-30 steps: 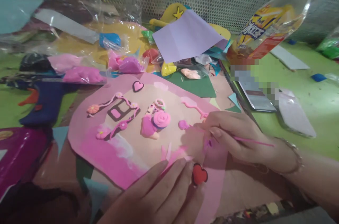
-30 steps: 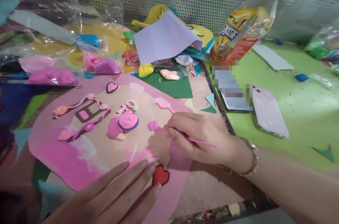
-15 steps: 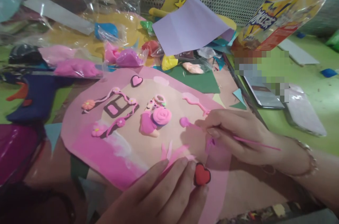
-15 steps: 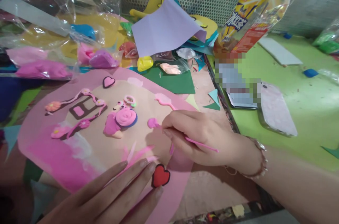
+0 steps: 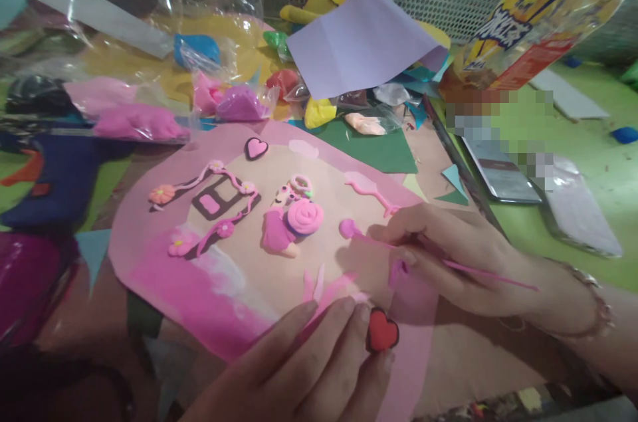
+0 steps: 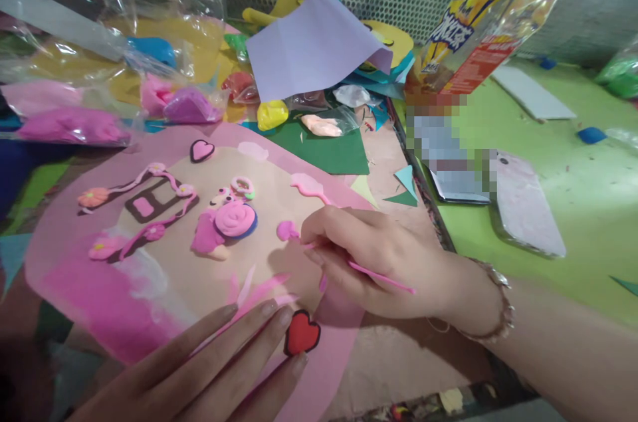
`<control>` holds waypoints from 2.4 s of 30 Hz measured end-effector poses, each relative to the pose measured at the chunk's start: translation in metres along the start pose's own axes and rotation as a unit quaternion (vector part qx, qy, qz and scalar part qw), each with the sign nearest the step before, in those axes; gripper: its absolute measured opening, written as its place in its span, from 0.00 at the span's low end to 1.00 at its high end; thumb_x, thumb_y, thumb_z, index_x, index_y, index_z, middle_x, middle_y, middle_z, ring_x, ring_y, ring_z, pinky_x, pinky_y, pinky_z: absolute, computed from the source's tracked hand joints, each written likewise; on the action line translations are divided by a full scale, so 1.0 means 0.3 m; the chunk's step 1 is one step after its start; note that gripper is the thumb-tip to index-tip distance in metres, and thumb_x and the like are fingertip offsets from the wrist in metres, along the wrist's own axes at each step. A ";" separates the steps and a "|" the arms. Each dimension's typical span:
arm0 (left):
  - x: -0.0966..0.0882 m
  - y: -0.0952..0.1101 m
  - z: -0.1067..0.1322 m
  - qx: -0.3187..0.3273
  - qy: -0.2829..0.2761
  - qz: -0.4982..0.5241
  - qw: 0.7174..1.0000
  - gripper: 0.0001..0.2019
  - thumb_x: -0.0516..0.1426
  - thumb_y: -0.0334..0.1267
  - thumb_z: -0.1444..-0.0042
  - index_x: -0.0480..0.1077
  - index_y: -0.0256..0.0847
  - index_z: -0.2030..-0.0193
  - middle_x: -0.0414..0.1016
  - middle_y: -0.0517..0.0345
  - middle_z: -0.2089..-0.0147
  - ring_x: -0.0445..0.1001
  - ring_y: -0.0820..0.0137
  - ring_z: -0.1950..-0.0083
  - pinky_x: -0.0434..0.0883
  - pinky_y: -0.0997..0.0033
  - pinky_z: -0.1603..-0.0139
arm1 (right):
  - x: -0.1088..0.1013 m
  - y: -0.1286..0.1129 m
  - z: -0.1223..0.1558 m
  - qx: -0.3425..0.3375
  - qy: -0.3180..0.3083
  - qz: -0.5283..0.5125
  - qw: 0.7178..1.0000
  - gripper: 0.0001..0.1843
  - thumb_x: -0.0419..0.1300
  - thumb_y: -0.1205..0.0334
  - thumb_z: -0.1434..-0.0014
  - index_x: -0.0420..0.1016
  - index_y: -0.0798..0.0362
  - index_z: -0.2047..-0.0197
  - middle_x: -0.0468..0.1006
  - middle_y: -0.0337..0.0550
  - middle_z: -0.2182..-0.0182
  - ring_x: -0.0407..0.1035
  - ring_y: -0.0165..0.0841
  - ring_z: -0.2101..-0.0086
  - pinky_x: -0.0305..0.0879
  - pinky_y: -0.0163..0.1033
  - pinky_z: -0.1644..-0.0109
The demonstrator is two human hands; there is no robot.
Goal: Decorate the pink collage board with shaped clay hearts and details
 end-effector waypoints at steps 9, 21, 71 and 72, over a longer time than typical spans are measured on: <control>-0.007 0.000 -0.008 -0.008 -0.008 0.006 1.000 0.20 0.44 0.36 0.33 0.62 0.39 0.37 0.66 0.53 0.37 0.60 0.58 0.36 0.44 0.49 0.30 | 0.004 0.004 0.013 0.001 -0.015 0.007 1.000 0.08 0.52 0.71 0.39 0.63 0.54 0.56 0.71 0.39 0.72 0.65 0.27 0.73 0.62 0.32 0.71; -0.008 0.007 -0.001 -0.004 -0.004 0.012 1.000 0.20 0.45 0.38 0.33 0.63 0.40 0.37 0.66 0.54 0.37 0.60 0.58 0.36 0.43 0.50 0.29 | 0.006 0.002 0.012 0.021 -0.016 0.015 1.000 0.07 0.52 0.69 0.38 0.63 0.51 0.56 0.72 0.39 0.74 0.68 0.29 0.74 0.63 0.33 0.72; -0.007 0.005 -0.007 -0.016 -0.013 0.012 1.000 0.20 0.47 0.40 0.34 0.63 0.40 0.37 0.65 0.52 0.38 0.59 0.57 0.36 0.44 0.50 0.30 | -0.047 0.048 0.020 -0.032 -0.058 -0.020 0.998 0.03 0.53 0.71 0.36 0.67 0.55 0.61 0.72 0.39 0.67 0.67 0.24 0.66 0.62 0.29 0.63; -0.009 0.005 -0.005 -0.016 -0.012 0.013 1.000 0.20 0.47 0.40 0.34 0.63 0.40 0.37 0.65 0.52 0.38 0.59 0.57 0.36 0.43 0.50 0.30 | -0.048 0.049 0.024 -0.032 -0.055 -0.025 0.998 0.04 0.54 0.71 0.36 0.68 0.55 0.60 0.73 0.39 0.66 0.68 0.24 0.65 0.63 0.29 0.61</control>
Point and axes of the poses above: each hand's wrist, its own z-axis away from the middle knuckle, its own x-axis out of the palm, y = z × x, the point moved 2 cm from there along -z, towards the middle knuckle
